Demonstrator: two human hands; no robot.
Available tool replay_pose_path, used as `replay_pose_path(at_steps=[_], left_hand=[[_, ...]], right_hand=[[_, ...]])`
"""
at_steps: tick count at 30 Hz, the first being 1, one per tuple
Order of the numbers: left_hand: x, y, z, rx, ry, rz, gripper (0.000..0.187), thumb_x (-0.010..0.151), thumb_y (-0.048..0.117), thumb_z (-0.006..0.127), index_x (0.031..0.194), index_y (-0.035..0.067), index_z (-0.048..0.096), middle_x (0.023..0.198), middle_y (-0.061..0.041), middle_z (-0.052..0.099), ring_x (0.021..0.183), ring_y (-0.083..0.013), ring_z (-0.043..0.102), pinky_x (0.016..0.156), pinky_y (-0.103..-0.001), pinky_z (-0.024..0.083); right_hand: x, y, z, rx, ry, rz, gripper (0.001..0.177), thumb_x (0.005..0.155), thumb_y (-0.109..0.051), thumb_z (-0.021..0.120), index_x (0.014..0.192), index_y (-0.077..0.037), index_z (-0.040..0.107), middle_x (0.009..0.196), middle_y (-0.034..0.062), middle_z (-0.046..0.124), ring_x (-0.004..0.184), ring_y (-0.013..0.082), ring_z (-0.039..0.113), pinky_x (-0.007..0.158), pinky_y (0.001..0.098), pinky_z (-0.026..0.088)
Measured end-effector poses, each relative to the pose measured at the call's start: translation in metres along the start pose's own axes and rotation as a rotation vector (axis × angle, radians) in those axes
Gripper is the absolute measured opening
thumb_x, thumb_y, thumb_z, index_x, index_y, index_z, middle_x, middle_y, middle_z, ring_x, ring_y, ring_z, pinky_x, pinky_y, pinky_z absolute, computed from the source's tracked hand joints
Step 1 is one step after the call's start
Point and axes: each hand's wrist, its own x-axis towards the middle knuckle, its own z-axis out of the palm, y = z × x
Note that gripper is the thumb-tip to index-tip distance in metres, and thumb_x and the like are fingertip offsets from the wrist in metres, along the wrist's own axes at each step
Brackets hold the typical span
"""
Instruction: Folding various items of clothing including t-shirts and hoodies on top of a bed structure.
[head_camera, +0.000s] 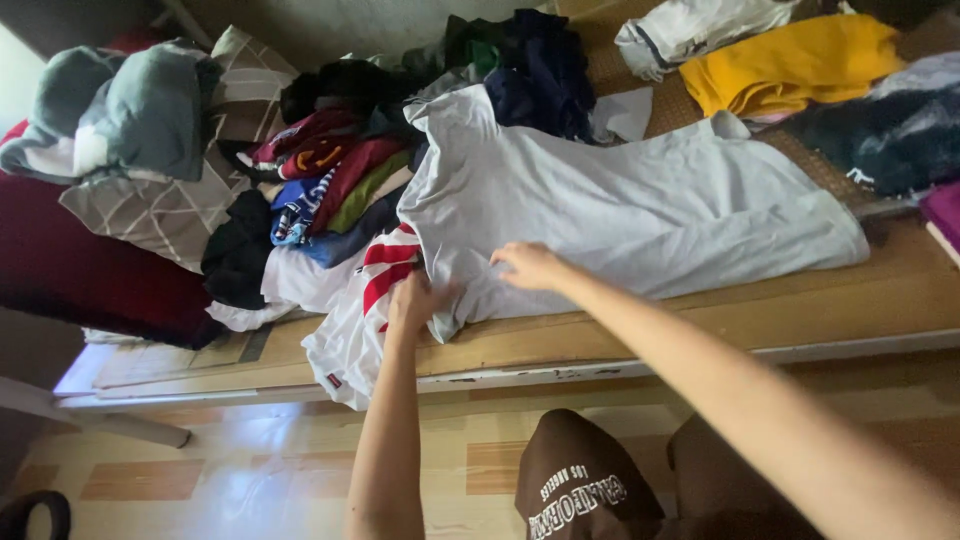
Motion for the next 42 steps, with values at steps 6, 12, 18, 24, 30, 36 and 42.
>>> replay_pose_path(at_steps=[6,12,18,24,30,36,42], left_hand=[[0.009,-0.074,0.039,0.133,-0.345,-0.052,0.052,0.079,0.050,0.076,0.103,0.004,0.082,0.096,-0.019,0.078,0.088,-0.0334,0.075,0.084,-0.042,0.057],[0.031,-0.098,0.091,-0.637,0.288,-0.052,0.040,0.102,0.035,0.056,0.111,-0.002,0.070,0.100,-0.023,0.076,0.092,-0.0380,0.072,0.085,-0.044,0.055],[-0.027,0.000,-0.004,0.237,0.092,-0.211,0.030,0.100,0.031,0.058,0.109,0.003,0.062,0.104,-0.023,0.072,0.099,-0.0413,0.069,0.084,-0.052,0.054],[-0.013,0.022,0.017,0.341,0.066,0.261,0.030,0.103,0.023,0.058,0.132,0.019,0.060,0.140,-0.008,0.062,0.133,-0.0306,0.057,0.106,-0.046,0.051],[-0.009,0.078,0.022,0.380,0.070,0.467,0.076,0.090,0.046,0.070,0.153,0.021,0.035,0.154,-0.013,0.039,0.139,-0.0341,0.040,0.111,-0.053,0.034],[0.018,0.049,0.059,0.405,-0.083,0.516,0.045,0.086,0.052,0.072,0.124,0.028,0.071,0.129,-0.004,0.066,0.126,-0.0303,0.055,0.112,-0.048,0.042],[0.032,0.059,0.044,0.386,0.003,0.488,0.022,0.088,0.032,0.074,0.105,0.019,0.078,0.108,-0.010,0.072,0.107,-0.0353,0.062,0.092,-0.047,0.052]], right_hand=[[0.009,0.042,0.071,-0.034,0.070,0.020,0.051,0.089,-0.009,0.062,0.140,-0.014,0.056,0.150,0.0044,0.055,0.145,0.0211,0.043,0.123,0.0474,0.027],[-0.023,0.036,0.055,-0.147,0.023,0.244,0.060,0.107,-0.038,0.040,0.163,-0.021,0.026,0.171,0.0092,0.008,0.158,0.0244,0.004,0.127,0.0519,0.002],[-0.054,0.048,0.025,-0.262,-0.088,0.366,0.068,0.105,-0.053,0.030,0.164,-0.027,0.011,0.172,0.0054,-0.009,0.158,0.0254,-0.008,0.125,0.0526,-0.005],[-0.060,0.065,0.022,-0.252,-0.087,0.374,0.059,0.108,-0.042,0.034,0.163,-0.027,0.019,0.171,0.0092,0.003,0.157,0.0280,0.001,0.125,0.0558,0.005],[-0.095,0.111,0.006,-0.210,0.176,0.267,0.038,0.105,-0.016,0.047,0.141,-0.013,0.058,0.143,0.0108,0.054,0.135,0.0282,0.050,0.116,0.0486,0.038],[-0.141,0.192,-0.039,-0.363,0.090,0.285,0.040,0.095,-0.041,0.066,0.124,-0.013,0.063,0.133,0.0096,0.060,0.133,0.0266,0.048,0.114,0.0575,0.030],[-0.203,0.288,-0.078,-0.443,0.083,0.358,0.052,0.085,-0.050,0.073,0.127,-0.021,0.065,0.133,0.0070,0.065,0.129,0.0299,0.055,0.107,0.0606,0.034]])
